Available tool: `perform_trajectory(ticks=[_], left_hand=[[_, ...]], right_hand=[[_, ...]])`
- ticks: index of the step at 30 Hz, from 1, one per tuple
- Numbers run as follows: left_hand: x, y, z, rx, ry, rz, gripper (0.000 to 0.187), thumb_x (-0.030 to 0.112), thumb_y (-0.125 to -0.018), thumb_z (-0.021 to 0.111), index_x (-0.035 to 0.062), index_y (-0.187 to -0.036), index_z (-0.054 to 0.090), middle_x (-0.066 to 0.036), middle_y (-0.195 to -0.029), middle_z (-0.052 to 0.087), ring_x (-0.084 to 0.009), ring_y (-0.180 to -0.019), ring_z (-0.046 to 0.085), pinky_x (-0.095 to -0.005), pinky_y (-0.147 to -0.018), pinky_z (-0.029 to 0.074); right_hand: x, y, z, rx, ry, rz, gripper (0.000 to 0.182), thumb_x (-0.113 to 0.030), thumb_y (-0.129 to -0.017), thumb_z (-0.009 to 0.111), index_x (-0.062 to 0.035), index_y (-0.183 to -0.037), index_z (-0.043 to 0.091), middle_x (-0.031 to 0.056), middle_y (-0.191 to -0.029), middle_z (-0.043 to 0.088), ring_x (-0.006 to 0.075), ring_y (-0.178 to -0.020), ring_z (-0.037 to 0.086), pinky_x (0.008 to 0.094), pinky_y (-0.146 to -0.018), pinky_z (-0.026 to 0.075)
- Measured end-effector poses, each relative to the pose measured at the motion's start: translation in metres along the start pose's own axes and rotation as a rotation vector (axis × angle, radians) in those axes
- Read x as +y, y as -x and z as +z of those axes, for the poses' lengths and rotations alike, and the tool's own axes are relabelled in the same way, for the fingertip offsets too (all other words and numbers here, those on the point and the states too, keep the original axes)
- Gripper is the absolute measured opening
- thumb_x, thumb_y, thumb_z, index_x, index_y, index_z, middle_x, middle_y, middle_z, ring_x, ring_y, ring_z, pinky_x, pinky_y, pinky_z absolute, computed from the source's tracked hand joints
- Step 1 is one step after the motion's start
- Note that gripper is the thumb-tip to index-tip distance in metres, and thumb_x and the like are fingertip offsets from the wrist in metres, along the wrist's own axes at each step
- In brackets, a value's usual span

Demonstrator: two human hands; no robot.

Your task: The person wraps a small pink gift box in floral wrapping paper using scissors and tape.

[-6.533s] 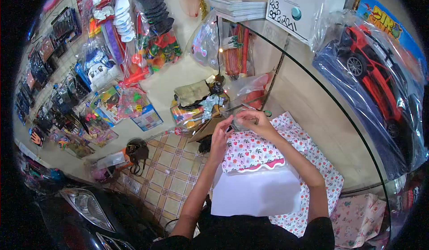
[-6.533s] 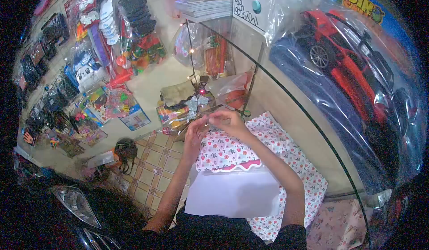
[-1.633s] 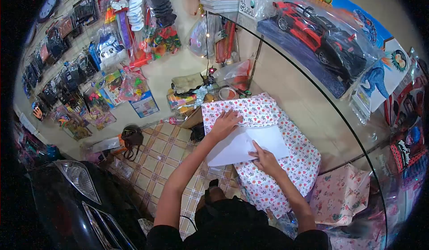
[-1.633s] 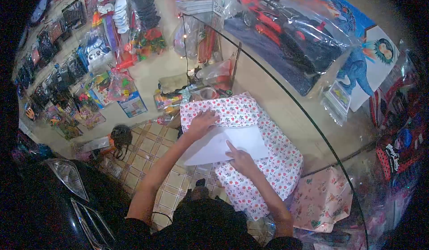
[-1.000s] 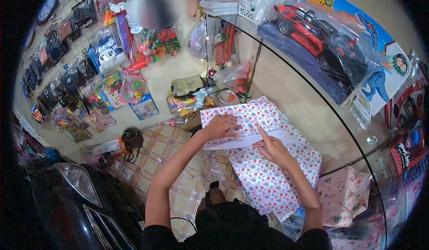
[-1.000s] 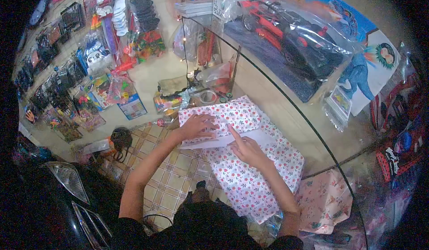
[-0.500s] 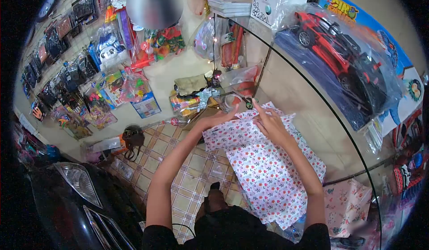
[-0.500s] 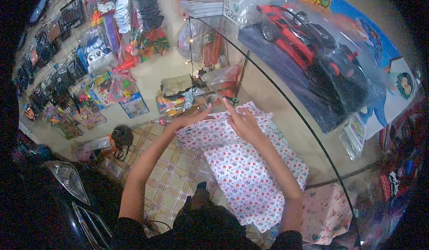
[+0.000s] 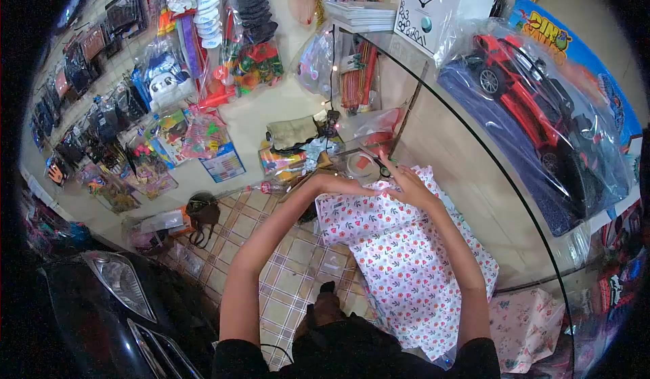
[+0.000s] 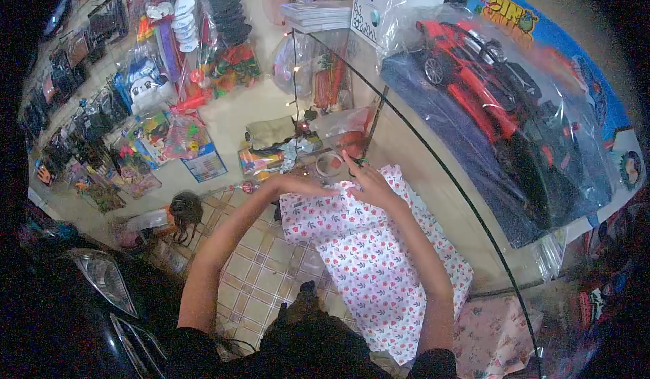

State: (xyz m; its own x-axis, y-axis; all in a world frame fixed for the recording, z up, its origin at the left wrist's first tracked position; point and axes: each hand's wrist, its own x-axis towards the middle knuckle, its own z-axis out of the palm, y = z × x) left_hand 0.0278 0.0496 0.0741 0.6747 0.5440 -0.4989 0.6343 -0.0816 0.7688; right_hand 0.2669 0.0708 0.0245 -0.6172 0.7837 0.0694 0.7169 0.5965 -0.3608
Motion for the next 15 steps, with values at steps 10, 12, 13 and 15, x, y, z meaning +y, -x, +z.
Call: perform_trajectory(ticks=[10,12,13,15], left_hand=[[-0.058,-0.049,-0.022,0.057,-0.196,0.226,0.048,0.050,-0.082,0.066,0.0023,-0.084,0.066,-0.004,-0.082,0.064,-0.0160,-0.079,0.059,-0.0312,-0.069,0.046],[-0.067,-0.054,-0.030,0.206,-0.317,0.255,0.040,0.045,-0.079,0.068,0.0048,-0.080,0.068,-0.008,-0.086,0.068,-0.0211,-0.083,0.064,-0.0329,-0.073,0.048],[-0.069,-0.053,-0.029,0.321,-0.400,0.268,0.038,0.043,-0.079,0.068,0.0058,-0.077,0.068,-0.008,-0.086,0.068,-0.0230,-0.084,0.065,-0.0345,-0.074,0.048],[-0.073,-0.054,-0.023,0.504,-0.551,0.245,0.035,0.041,-0.078,0.069,0.0060,-0.079,0.067,-0.009,-0.086,0.068,-0.0268,-0.085,0.065,-0.0393,-0.077,0.048]], right_hand=[[0.032,-0.019,0.014,0.008,-0.200,-0.194,0.106,-0.010,-0.074,0.072,-0.0179,-0.152,0.001,0.0149,-0.092,0.070,0.0314,-0.095,0.064,0.0420,-0.103,0.035],[0.034,-0.023,0.013,-0.007,-0.249,-0.192,0.108,-0.008,-0.073,0.073,-0.0170,-0.152,0.000,0.0149,-0.088,0.070,0.0306,-0.089,0.064,0.0398,-0.098,0.036],[0.036,-0.024,0.012,-0.010,-0.253,-0.197,0.109,-0.007,-0.072,0.074,-0.0167,-0.152,0.000,0.0148,-0.086,0.070,0.0304,-0.088,0.064,0.0390,-0.097,0.037],[0.036,-0.028,0.011,-0.014,-0.263,-0.208,0.111,-0.006,-0.071,0.075,-0.0162,-0.152,0.000,0.0147,-0.082,0.069,0.0301,-0.085,0.064,0.0373,-0.093,0.038]])
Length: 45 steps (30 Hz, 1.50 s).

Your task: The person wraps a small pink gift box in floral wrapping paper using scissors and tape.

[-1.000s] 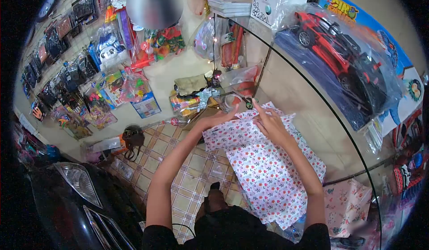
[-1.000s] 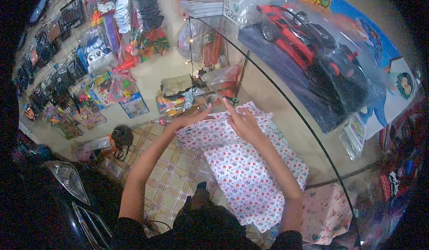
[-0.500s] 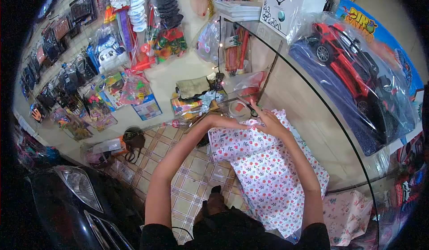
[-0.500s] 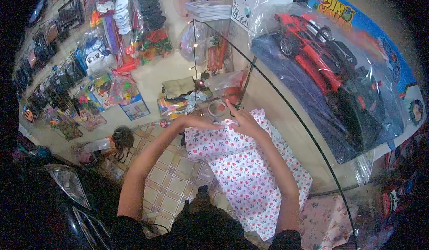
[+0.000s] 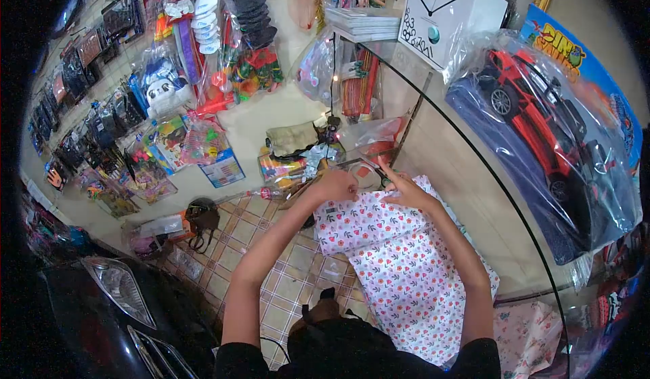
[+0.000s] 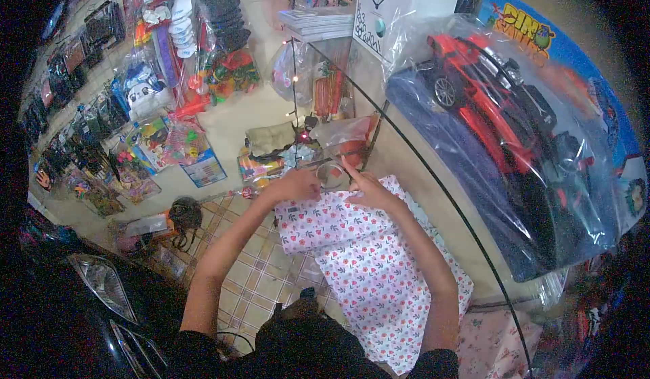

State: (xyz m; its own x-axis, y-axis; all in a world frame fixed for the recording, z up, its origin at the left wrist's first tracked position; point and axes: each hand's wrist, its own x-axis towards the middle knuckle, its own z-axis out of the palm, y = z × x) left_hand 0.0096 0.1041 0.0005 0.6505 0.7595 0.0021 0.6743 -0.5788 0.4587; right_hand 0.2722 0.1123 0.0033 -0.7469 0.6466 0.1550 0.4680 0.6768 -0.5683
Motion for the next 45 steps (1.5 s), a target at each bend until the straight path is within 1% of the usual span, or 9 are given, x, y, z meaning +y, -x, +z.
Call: perform_trajectory(ticks=[3,5,8,15,18,24,31,40,45], left_hand=[[0.016,0.001,0.025,0.157,-0.201,-0.126,0.040,0.040,-0.079,0.068,0.0032,-0.094,0.064,-0.012,-0.085,0.067,-0.0303,-0.085,0.065,-0.0481,-0.084,0.044],[0.042,0.002,0.039,0.274,-0.276,-0.260,0.048,0.040,-0.080,0.067,0.0004,-0.105,0.059,-0.013,-0.085,0.067,-0.0301,-0.086,0.065,-0.0527,-0.090,0.039],[0.052,0.003,0.069,0.512,-0.238,-0.230,0.055,0.042,-0.082,0.065,-0.0019,-0.113,0.051,-0.015,-0.086,0.066,-0.0294,-0.085,0.065,-0.0513,-0.092,0.035],[0.050,0.005,0.074,0.597,-0.207,-0.218,0.033,0.036,-0.082,0.066,0.0035,-0.088,0.060,-0.012,-0.079,0.065,-0.0262,-0.078,0.063,-0.0456,-0.087,0.033],[0.047,0.004,0.074,0.629,-0.188,-0.202,0.029,0.033,-0.082,0.066,0.0045,-0.085,0.060,-0.011,-0.079,0.064,-0.0265,-0.078,0.063,-0.0454,-0.085,0.032],[0.030,0.000,0.081,0.800,0.027,-0.038,0.022,0.029,-0.081,0.068,0.0081,-0.084,0.061,-0.008,-0.077,0.064,-0.0252,-0.077,0.062,-0.0460,-0.085,0.030],[0.021,-0.001,0.072,0.698,0.170,-0.040,0.022,0.027,-0.080,0.069,0.0088,-0.076,0.058,-0.006,-0.070,0.061,-0.0238,-0.072,0.059,-0.0438,-0.085,0.028],[0.014,-0.008,0.066,0.734,0.158,0.044,0.024,0.029,-0.082,0.068,0.0094,-0.073,0.058,-0.006,-0.067,0.060,-0.0245,-0.069,0.058,-0.0441,-0.085,0.028],[0.018,-0.009,0.053,0.688,0.191,-0.026,0.023,0.031,-0.077,0.074,0.0102,-0.075,0.064,-0.004,-0.070,0.063,-0.0236,-0.072,0.060,-0.0451,-0.091,0.029]], right_hand=[[-0.004,-0.001,0.000,0.028,0.000,0.010,0.111,-0.005,-0.071,0.075,-0.0157,-0.152,0.000,0.0147,-0.079,0.069,0.0287,-0.081,0.063,0.0375,-0.094,0.037],[-0.012,-0.002,-0.006,-0.036,-0.046,0.144,0.108,-0.007,-0.074,0.075,-0.0192,-0.152,0.001,0.0147,-0.093,0.068,0.0246,-0.091,0.057,0.0361,-0.097,0.033],[0.000,-0.003,0.003,-0.035,-0.068,0.167,0.105,-0.008,-0.077,0.074,-0.0210,-0.153,0.002,0.0124,-0.095,0.066,0.0223,-0.093,0.051,0.0349,-0.097,0.031],[-0.011,0.004,0.010,0.079,0.040,0.093,0.099,-0.012,-0.079,0.070,-0.0183,-0.153,0.005,0.0063,-0.080,0.060,0.0218,-0.079,0.042,0.0335,-0.091,0.029],[-0.010,0.005,0.012,0.102,0.110,0.088,0.100,-0.013,-0.079,0.070,-0.0150,-0.153,0.003,0.0064,-0.081,0.062,0.0211,-0.080,0.046,0.0341,-0.093,0.030],[-0.010,0.008,0.020,0.168,-0.053,0.137,0.105,-0.011,-0.078,0.069,-0.0099,-0.151,-0.006,0.0106,-0.098,0.065,0.0255,-0.098,0.058,0.0404,-0.100,0.031],[-0.010,0.003,0.021,0.204,0.037,0.090,0.107,-0.019,-0.078,0.075,-0.0061,-0.151,-0.004,0.0152,-0.107,0.064,0.0272,-0.098,0.061,0.0389,-0.090,0.044],[0.004,-0.004,0.027,0.296,-0.186,0.098,0.102,-0.003,-0.081,0.072,-0.0092,-0.152,-0.001,0.0057,-0.095,0.062,0.0114,-0.086,0.058,0.0258,-0.081,0.045],[-0.006,-0.006,0.019,0.337,-0.226,0.093,0.102,-0.004,-0.081,0.073,-0.0088,-0.152,0.000,0.0035,-0.088,0.058,0.0102,-0.083,0.058,0.0252,-0.079,0.044]])
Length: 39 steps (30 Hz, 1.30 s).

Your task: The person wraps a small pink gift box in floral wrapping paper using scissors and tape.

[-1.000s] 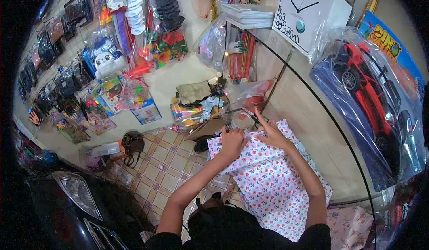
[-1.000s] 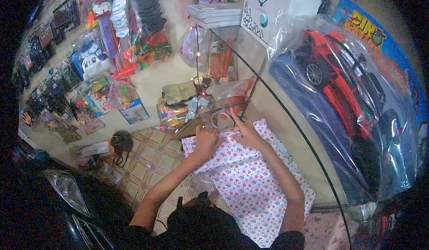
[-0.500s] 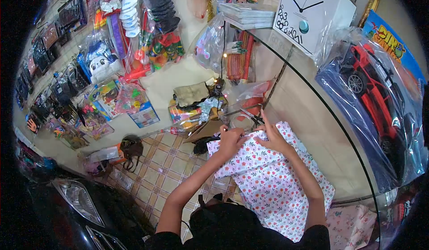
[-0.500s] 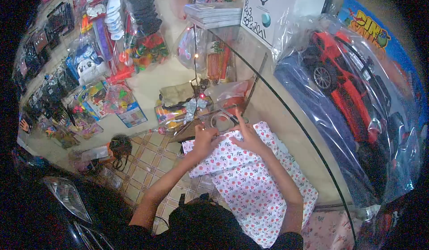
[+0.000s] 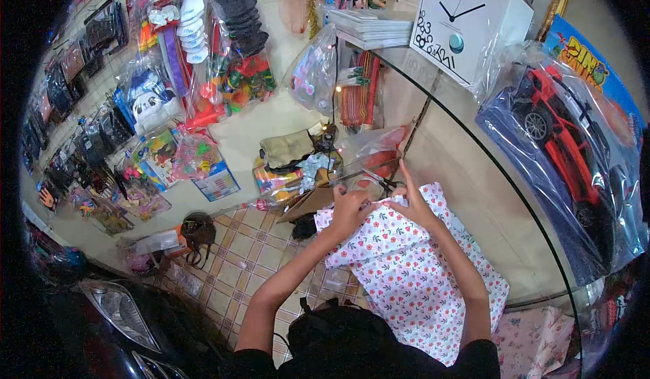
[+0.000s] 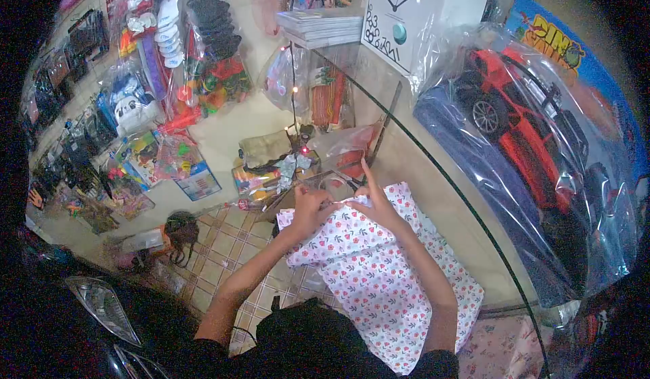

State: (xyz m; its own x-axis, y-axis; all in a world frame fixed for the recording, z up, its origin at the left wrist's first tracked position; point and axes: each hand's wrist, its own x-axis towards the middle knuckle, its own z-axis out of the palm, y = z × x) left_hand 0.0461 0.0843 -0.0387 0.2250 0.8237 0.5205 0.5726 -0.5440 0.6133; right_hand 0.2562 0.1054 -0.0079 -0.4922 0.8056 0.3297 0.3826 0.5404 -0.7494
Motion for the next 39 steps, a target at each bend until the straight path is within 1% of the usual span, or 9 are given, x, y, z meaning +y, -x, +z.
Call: perform_trajectory(ticks=[4,9,15,16,18,25,27,34,39], left_hand=[[0.002,-0.009,-0.001,0.181,-0.086,0.194,0.017,0.029,-0.077,0.073,0.0136,-0.078,0.067,-0.001,-0.072,0.063,-0.0200,-0.072,0.059,-0.0439,-0.090,0.029],[0.005,0.002,-0.011,0.214,-0.365,0.457,0.012,0.026,-0.079,0.069,0.0159,-0.086,0.065,0.001,-0.080,0.058,-0.0167,-0.079,0.058,-0.0466,-0.086,0.032],[0.017,0.013,-0.023,0.082,-0.251,0.355,0.009,0.024,-0.073,0.073,0.0181,-0.077,0.067,0.004,-0.077,0.055,-0.0148,-0.083,0.056,-0.0466,-0.088,0.032],[0.019,0.010,-0.027,0.029,-0.205,0.328,0.010,0.024,-0.073,0.073,0.0182,-0.077,0.067,0.004,-0.077,0.056,-0.0149,-0.084,0.056,-0.0469,-0.089,0.031],[0.020,0.005,-0.033,-0.084,-0.163,0.270,0.015,0.029,-0.071,0.076,0.0175,-0.071,0.067,0.002,-0.085,0.060,-0.0170,-0.088,0.057,-0.0460,-0.095,0.029],[0.010,-0.008,-0.035,-0.166,-0.080,0.336,0.024,0.035,-0.079,0.070,0.0143,-0.089,0.065,-0.010,-0.109,0.064,-0.0251,-0.112,0.056,-0.0545,-0.103,0.029],[0.010,-0.008,-0.031,-0.285,0.002,0.233,0.029,0.038,-0.080,0.068,0.0140,-0.096,0.063,-0.010,-0.114,0.063,-0.0267,-0.114,0.056,-0.0532,-0.103,0.031],[0.011,-0.009,-0.035,-0.220,-0.174,0.292,0.031,0.041,-0.081,0.065,0.0133,-0.094,0.063,-0.006,-0.110,0.065,-0.0230,-0.109,0.059,-0.0521,-0.105,0.031],[0.009,-0.015,-0.039,-0.212,-0.161,0.309,0.030,0.043,-0.080,0.066,0.0127,-0.082,0.064,-0.003,-0.100,0.067,-0.0203,-0.103,0.061,-0.0532,-0.106,0.030]], right_hand=[[-0.008,-0.002,-0.002,0.119,0.060,-0.028,0.098,-0.012,-0.079,0.074,-0.0063,-0.151,0.008,0.0096,-0.082,0.068,0.0206,-0.084,0.063,0.0342,-0.089,0.040],[-0.023,0.018,0.002,0.245,0.413,-0.201,0.090,-0.018,-0.078,0.076,-0.0014,-0.148,0.020,0.0049,-0.090,0.071,0.0206,-0.088,0.054,0.0355,-0.093,0.032],[-0.048,0.030,-0.003,0.115,0.394,-0.098,0.091,-0.015,-0.075,0.079,-0.0018,-0.146,0.024,0.0026,-0.086,0.070,0.0205,-0.092,0.050,0.0384,-0.098,0.029],[-0.050,0.026,-0.005,0.124,0.409,-0.170,0.097,-0.016,-0.073,0.079,-0.0107,-0.150,0.020,0.0019,-0.075,0.066,0.0200,-0.078,0.055,0.0334,-0.091,0.035],[-0.052,0.019,-0.011,0.021,0.134,-0.024,0.100,-0.014,-0.073,0.079,-0.0116,-0.151,0.017,0.0022,-0.073,0.065,0.0185,-0.074,0.059,0.0330,-0.090,0.037],[-0.057,0.013,-0.018,-0.062,0.035,0.053,0.105,0.002,-0.072,0.077,-0.0140,-0.152,0.012,0.0029,-0.070,0.061,0.0098,-0.072,0.060,0.0277,-0.081,0.048],[-0.049,0.014,-0.016,-0.048,0.026,0.023,0.103,-0.006,-0.072,0.078,-0.0145,-0.152,0.014,0.0030,-0.071,0.064,0.0158,-0.069,0.062,0.0300,-0.084,0.045],[-0.044,0.021,-0.011,0.076,0.270,-0.127,0.093,-0.012,-0.073,0.078,-0.0152,-0.149,0.025,0.0045,-0.074,0.067,0.0201,-0.073,0.064,0.0335,-0.080,0.046],[-0.053,0.020,-0.021,-0.017,0.325,-0.147,0.091,-0.008,-0.077,0.075,-0.0124,-0.150,0.021,0.0048,-0.080,0.070,0.0139,-0.079,0.064,0.0293,-0.080,0.045]])
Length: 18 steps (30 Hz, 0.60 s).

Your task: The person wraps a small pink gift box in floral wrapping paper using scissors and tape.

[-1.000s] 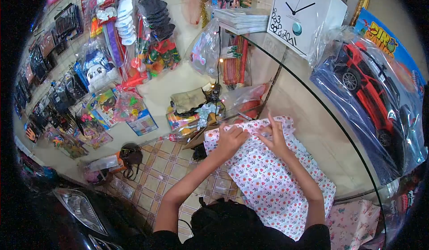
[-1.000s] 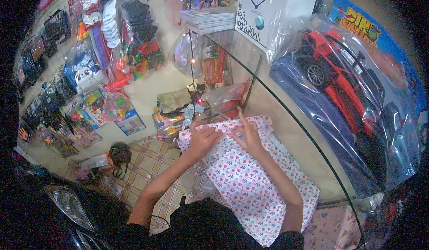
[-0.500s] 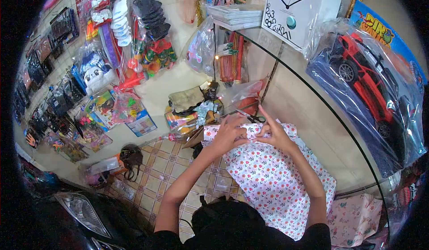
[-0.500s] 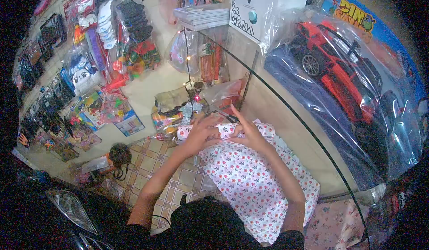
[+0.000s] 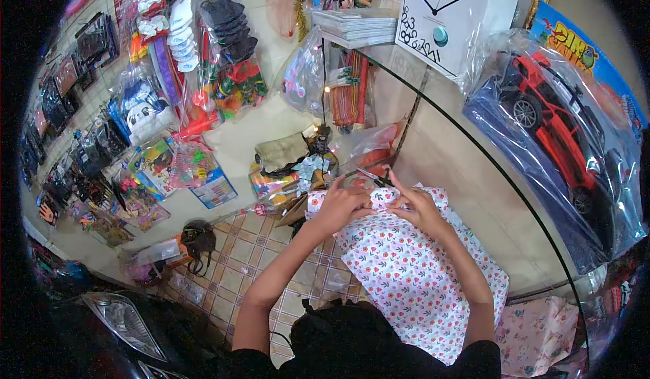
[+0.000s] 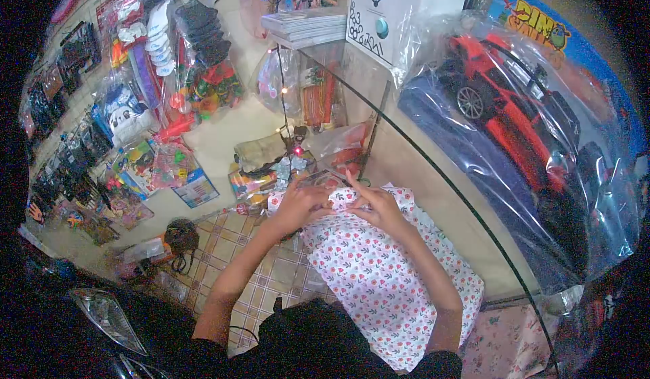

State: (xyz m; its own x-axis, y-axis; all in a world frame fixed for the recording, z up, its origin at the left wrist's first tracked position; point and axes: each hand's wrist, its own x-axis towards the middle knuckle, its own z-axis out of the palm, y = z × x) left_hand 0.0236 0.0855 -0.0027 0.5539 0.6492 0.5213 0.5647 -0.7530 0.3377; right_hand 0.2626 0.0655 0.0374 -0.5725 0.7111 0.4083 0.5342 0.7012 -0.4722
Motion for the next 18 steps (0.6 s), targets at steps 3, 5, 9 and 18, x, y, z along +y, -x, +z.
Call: perform_trajectory(ticks=[3,5,9,18], left_hand=[[-0.002,-0.001,0.002,-0.001,0.008,-0.002,0.028,0.040,-0.080,0.067,0.0126,-0.080,0.063,-0.002,-0.096,0.067,-0.0198,-0.101,0.062,-0.0534,-0.105,0.030],[-0.001,0.000,0.001,0.008,0.007,0.014,0.026,0.038,-0.081,0.067,0.0129,-0.078,0.063,-0.002,-0.092,0.067,-0.0199,-0.099,0.062,-0.0527,-0.104,0.030],[0.004,0.000,-0.002,0.040,0.075,0.008,0.023,0.034,-0.082,0.068,0.0123,-0.076,0.061,-0.001,-0.085,0.065,-0.0199,-0.094,0.062,-0.0509,-0.100,0.031],[-0.001,-0.004,0.000,-0.019,0.163,-0.112,0.044,0.032,-0.080,0.070,0.0134,-0.115,0.050,-0.003,-0.097,0.063,-0.0246,-0.102,0.058,-0.0470,-0.095,0.031]], right_hand=[[0.003,0.000,-0.002,-0.048,-0.182,0.114,0.093,-0.005,-0.077,0.074,-0.0137,-0.151,0.018,0.0035,-0.081,0.070,0.0105,-0.078,0.063,0.0270,-0.078,0.047],[0.006,-0.001,-0.004,-0.075,-0.324,0.181,0.095,-0.003,-0.078,0.073,-0.0146,-0.151,0.015,0.0031,-0.080,0.070,0.0088,-0.077,0.063,0.0257,-0.078,0.048],[0.004,-0.006,-0.007,-0.108,-0.478,0.232,0.096,-0.001,-0.078,0.072,-0.0153,-0.152,0.012,0.0032,-0.078,0.068,0.0086,-0.079,0.063,0.0250,-0.079,0.048],[0.013,-0.008,-0.003,-0.070,-0.559,0.239,0.087,-0.002,-0.081,0.070,-0.0126,-0.151,0.019,0.0042,-0.080,0.067,0.0088,-0.083,0.063,0.0285,-0.087,0.046]])
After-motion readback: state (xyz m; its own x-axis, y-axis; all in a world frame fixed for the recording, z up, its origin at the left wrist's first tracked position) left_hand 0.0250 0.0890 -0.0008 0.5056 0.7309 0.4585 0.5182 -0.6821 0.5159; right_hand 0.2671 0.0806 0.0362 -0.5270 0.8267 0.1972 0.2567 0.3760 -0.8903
